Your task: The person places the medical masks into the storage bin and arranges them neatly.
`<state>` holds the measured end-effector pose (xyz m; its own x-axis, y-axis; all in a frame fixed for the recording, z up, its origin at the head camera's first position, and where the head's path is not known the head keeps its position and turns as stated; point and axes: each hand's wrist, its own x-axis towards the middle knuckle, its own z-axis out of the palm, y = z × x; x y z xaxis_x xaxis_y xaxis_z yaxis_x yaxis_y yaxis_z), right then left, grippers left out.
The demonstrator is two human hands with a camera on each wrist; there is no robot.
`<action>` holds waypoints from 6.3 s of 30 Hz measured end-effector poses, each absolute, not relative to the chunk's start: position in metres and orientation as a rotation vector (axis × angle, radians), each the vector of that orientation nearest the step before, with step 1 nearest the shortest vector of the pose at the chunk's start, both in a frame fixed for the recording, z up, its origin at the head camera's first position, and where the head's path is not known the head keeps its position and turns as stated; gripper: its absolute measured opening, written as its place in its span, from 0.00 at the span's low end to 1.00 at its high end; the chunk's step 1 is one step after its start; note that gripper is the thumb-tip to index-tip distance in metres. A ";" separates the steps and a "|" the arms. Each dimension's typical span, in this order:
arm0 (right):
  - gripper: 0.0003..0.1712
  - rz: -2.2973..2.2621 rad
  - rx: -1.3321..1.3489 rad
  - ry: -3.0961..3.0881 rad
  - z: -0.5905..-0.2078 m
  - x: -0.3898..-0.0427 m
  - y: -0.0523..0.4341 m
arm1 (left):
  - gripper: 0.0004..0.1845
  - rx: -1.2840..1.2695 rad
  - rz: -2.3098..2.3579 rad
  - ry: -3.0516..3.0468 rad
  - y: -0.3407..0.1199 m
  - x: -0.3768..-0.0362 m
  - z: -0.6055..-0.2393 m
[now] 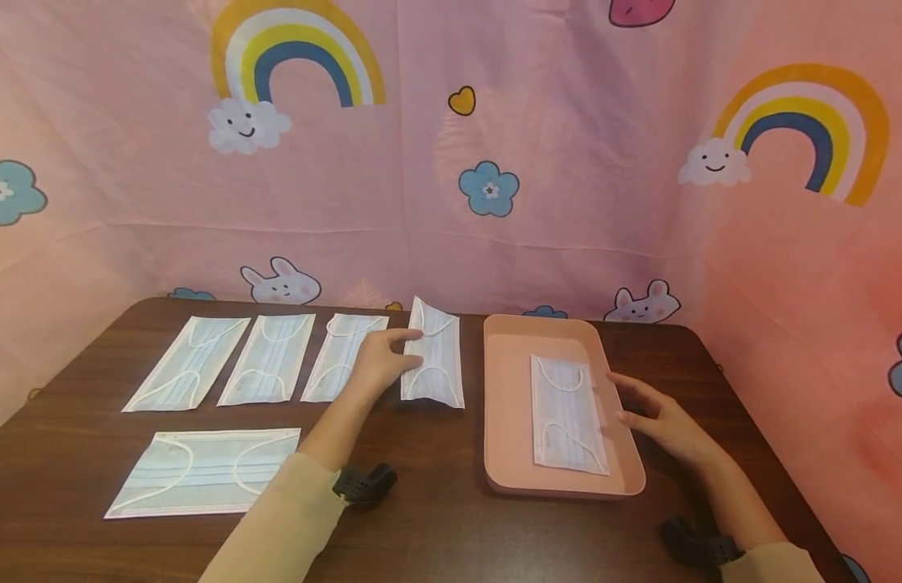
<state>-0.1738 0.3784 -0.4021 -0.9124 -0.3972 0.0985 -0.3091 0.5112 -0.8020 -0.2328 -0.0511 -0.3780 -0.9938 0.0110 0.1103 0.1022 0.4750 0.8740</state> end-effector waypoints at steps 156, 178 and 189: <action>0.32 -1.418 -0.589 2.600 -0.402 -0.173 0.380 | 0.29 -0.945 -1.381 -2.459 -0.027 -0.125 -0.311; 0.32 -1.397 -0.579 2.623 -0.403 -0.174 0.381 | 0.33 -1.039 -1.240 -2.517 -0.132 -0.109 -0.331; 0.32 -1.412 -0.600 2.615 -0.403 -0.174 0.381 | 0.36 -0.908 -1.166 -2.650 -0.183 -0.101 -0.343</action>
